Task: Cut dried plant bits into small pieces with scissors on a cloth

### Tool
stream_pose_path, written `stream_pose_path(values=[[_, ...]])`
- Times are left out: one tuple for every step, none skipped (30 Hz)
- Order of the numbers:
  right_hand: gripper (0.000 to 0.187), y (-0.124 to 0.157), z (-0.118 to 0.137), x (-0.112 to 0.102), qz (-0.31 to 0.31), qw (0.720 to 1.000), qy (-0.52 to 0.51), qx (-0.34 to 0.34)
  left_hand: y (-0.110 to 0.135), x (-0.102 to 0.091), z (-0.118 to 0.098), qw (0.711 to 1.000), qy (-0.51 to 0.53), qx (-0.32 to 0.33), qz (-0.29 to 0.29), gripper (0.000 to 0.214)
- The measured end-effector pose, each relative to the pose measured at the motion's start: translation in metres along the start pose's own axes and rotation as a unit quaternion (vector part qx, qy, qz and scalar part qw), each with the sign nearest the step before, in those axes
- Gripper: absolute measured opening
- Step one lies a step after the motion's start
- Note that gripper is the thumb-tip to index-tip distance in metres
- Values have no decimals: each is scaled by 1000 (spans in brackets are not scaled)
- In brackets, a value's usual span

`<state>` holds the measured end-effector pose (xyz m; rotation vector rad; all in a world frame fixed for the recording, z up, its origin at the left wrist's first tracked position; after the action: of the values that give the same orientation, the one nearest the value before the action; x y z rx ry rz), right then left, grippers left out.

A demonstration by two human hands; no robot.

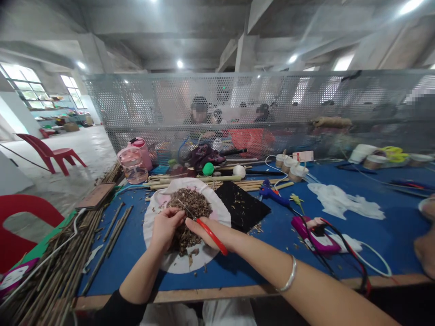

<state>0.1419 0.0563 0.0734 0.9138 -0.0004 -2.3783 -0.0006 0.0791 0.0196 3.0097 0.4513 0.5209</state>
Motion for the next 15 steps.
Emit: stream_pose_path(values=[[62, -2, 2, 0, -2, 1000, 11, -16, 1, 0, 0, 1000, -10, -5, 4, 32], [62, -4, 4, 0, 0, 999, 24, -31, 2, 0, -1, 1000, -12, -9, 7, 32], [62, -5, 3, 0, 3, 999, 36, -41, 2, 0, 0, 1000, -7, -12, 8, 33], [62, -7, 2, 0, 1, 998, 43, -44, 2, -1, 0, 1000, 1, -14, 8, 34], [62, -9, -1, 0, -3, 998, 53, -46, 1, -2, 0, 1000, 8, -14, 8, 35], [62, -10, -3, -1, -9, 997, 66, -49, 0, -3, 0, 1000, 13, -14, 8, 36], [61, -12, -6, -2, -17, 995, 80, -52, 0, -3, 1, 1000, 11, -13, 10, 35], [59, -13, -8, -3, -24, 994, 94, -57, -1, -4, 1, 1000, 2, -12, 14, 35], [58, -14, -11, -3, -29, 992, 105, -60, -2, -4, 1, 1000, -11, -10, 21, 34], [58, -15, -13, -4, -33, 991, 110, -61, -3, -4, 2, 999, -25, -9, 27, 33], [58, -16, -16, -3, -34, 992, 108, -60, -4, -4, 3, 999, -36, -8, 31, 32], [58, -18, -18, -2, -33, 993, 96, -55, -5, -4, 3, 999, -42, -7, 34, 31], [59, -19, -21, -2, -31, 996, 75, -44, -7, -5, 4, 999, -42, -6, 33, 30], [59, -21, -25, -1, -29, 998, 45, -25, -8, -6, 5, 999, -39, -6, 28, 29], [59, -22, -29, 0, -23, 1000, 4, 4, -9, -7, 6, 999, -32, -6, 22, 29]])
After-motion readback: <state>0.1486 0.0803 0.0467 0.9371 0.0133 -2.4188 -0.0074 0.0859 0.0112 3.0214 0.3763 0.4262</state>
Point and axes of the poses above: each hand's wrist, its own y-axis away from the middle knuckle, its own x-axis out of the palm, z = x × y, the point moved 6 cm from there along -y, towards the middle knuckle, and after that the axes turned 5 degrees about y, right-handed, at the moved point
